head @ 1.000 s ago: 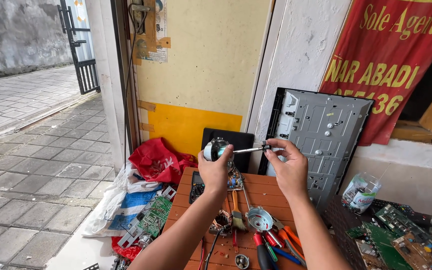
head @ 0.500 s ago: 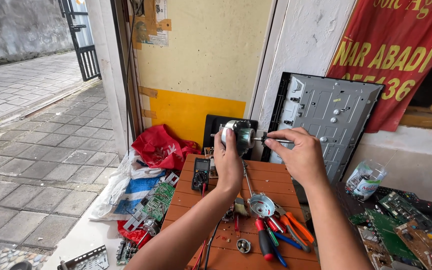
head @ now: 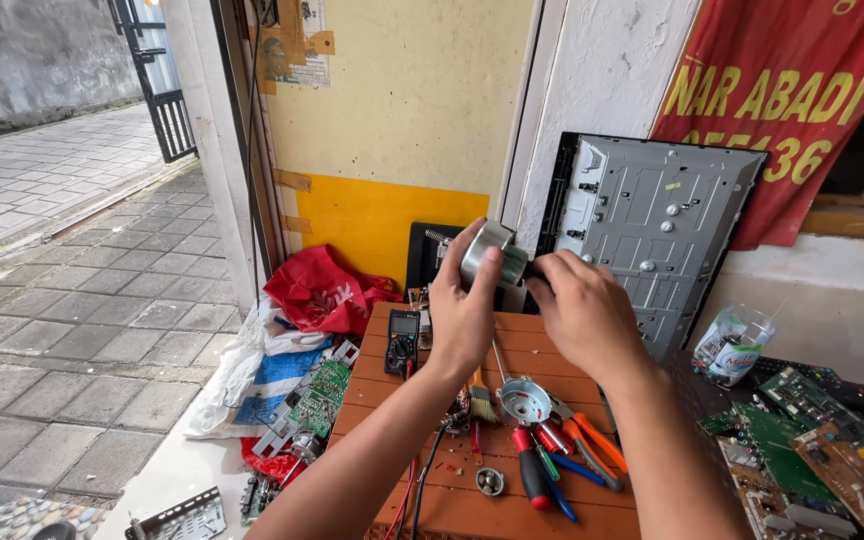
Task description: The person disassembles a small electric motor, removes the rotor, and uses a screwdriver to work on the stator assembly. They then reassemble the motor components and test the rotor's movement.
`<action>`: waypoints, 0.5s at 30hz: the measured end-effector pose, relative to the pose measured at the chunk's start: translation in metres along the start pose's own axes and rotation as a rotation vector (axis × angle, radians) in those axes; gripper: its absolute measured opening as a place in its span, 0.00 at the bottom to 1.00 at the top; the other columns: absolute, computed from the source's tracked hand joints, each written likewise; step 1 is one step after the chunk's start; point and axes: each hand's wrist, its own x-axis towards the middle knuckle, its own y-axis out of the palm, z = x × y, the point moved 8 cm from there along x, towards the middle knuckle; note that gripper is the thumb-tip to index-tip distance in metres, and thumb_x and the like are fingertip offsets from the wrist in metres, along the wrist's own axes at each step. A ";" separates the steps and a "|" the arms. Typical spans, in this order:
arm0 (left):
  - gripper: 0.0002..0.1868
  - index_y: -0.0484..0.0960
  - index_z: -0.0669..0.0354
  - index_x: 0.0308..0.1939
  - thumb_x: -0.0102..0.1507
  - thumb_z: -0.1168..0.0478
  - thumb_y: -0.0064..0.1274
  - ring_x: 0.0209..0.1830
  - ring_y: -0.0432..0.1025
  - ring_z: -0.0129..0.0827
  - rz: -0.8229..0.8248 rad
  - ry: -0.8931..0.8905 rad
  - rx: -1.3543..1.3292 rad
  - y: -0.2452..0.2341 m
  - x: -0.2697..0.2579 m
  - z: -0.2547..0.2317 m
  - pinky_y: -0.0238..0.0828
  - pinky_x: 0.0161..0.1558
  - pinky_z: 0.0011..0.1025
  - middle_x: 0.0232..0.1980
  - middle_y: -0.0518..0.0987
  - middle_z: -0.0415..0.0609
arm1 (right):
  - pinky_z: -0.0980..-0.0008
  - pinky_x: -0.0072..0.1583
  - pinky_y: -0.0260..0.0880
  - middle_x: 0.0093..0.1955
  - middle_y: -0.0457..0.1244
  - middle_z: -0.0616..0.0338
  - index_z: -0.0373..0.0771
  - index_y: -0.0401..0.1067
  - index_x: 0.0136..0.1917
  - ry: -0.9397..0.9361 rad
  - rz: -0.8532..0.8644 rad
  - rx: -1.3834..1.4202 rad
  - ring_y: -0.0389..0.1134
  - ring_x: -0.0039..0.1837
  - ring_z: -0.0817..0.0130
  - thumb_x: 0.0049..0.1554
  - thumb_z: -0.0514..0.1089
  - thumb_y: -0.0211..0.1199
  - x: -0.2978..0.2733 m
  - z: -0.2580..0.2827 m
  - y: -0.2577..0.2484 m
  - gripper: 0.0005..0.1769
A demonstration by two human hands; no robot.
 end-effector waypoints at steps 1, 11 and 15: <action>0.32 0.71 0.52 0.71 0.67 0.42 0.48 0.60 0.70 0.54 0.000 -0.004 0.003 -0.002 0.002 -0.001 0.67 0.61 0.56 0.54 0.74 0.66 | 0.52 0.56 0.71 0.45 0.69 0.61 0.45 0.76 0.56 0.002 0.002 0.003 0.73 0.51 0.57 0.63 0.43 0.60 0.000 0.003 -0.003 0.08; 0.26 0.72 0.38 0.72 0.69 0.44 0.47 0.64 0.68 0.48 0.197 0.084 0.050 -0.006 0.017 -0.026 0.63 0.66 0.55 0.61 0.76 0.62 | 0.54 0.45 0.74 0.38 0.69 0.49 0.37 0.75 0.51 0.162 0.013 0.343 0.74 0.45 0.51 0.65 0.41 0.56 0.001 0.012 -0.018 0.08; 0.26 0.75 0.40 0.70 0.71 0.42 0.44 0.63 0.70 0.46 0.107 0.055 -0.042 -0.011 0.022 -0.020 0.65 0.65 0.51 0.60 0.77 0.63 | 0.64 0.43 0.77 0.43 0.70 0.48 0.36 0.74 0.55 -0.003 -0.086 0.215 0.75 0.48 0.51 0.60 0.36 0.64 0.006 0.037 -0.038 0.09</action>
